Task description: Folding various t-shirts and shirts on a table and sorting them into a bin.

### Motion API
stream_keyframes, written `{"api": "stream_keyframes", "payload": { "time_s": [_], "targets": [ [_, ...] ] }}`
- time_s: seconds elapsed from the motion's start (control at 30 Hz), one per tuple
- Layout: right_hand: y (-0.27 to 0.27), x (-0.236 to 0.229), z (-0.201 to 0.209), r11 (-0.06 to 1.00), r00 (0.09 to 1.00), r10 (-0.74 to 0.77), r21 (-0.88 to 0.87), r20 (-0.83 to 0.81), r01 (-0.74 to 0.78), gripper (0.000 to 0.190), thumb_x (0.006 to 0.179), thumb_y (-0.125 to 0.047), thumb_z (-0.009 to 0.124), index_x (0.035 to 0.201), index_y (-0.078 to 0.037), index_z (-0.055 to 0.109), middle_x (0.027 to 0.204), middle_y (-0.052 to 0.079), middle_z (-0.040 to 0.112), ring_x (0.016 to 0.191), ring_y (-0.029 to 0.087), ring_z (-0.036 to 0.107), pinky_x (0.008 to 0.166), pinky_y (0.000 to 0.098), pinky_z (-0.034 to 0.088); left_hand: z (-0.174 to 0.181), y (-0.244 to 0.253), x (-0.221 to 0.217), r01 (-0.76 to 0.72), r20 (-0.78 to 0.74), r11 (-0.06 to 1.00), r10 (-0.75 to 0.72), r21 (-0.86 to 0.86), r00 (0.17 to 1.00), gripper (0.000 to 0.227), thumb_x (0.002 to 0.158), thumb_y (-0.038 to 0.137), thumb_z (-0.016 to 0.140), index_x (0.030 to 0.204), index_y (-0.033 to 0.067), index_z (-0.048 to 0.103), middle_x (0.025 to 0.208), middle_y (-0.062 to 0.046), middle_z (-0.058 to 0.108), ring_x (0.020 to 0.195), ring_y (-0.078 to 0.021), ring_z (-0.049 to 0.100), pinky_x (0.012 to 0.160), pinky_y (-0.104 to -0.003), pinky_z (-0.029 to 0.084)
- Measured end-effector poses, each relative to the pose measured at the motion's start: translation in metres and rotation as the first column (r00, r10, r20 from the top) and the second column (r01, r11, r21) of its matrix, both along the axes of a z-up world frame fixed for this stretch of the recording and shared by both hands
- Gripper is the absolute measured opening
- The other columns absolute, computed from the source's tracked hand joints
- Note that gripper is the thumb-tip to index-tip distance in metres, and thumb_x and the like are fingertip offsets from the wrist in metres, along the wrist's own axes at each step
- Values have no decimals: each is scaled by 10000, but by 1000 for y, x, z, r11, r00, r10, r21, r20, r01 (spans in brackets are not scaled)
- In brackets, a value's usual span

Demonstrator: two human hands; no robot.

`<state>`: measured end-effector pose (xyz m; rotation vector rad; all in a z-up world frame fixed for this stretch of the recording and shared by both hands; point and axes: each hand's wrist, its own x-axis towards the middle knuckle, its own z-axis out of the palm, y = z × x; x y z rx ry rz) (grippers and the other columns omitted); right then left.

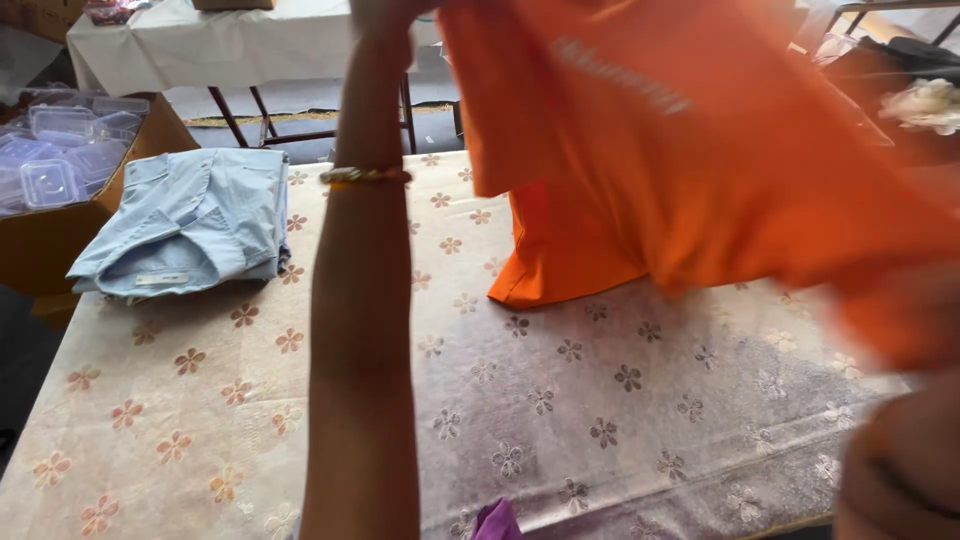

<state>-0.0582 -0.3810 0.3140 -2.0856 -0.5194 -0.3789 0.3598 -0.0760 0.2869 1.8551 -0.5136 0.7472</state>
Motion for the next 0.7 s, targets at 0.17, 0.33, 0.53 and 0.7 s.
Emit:
{"api": "stream_keyframes", "payload": {
  "time_s": [0.17,0.33,0.53,0.7],
  "targets": [
    [158,27,-100,941,943,329,60,46,-332,357,916,-51,666,1272,-79,649,1140,133,701,976,252,700,809,385,568,-82,146,-29,298,-23,800,-362,-520,932,295,1017,214,503,1138,28,697,1000,-83,745,870,-181,744,737,-321,636],
    [266,35,-186,779,776,627,-10,68,-628,447,867,-8,656,1310,-58,619,1197,162,678,1054,321,680,873,427,558,-203,274,-76,-105,-422,784,-211,-612,882,267,1027,181,480,1216,101,651,967,-42,702,837,-145,684,730,-313,554],
    [212,84,-217,699,725,689,-279,16,-658,313,850,-124,777,1157,-115,718,1130,102,740,1063,324,695,890,425,547,-294,332,-156,-245,-626,962,116,-123,771,344,1019,147,615,1363,149,621,1004,-57,674,835,-140,629,706,-315,511],
    [52,151,-230,955,998,51,-293,-28,-57,447,707,-45,687,1135,-131,781,1064,84,777,918,253,738,828,367,577,-279,277,-254,-207,-758,975,198,85,621,474,956,243,645,1417,169,561,1161,-61,698,1049,-195,669,885,-381,550]
  ]
}}
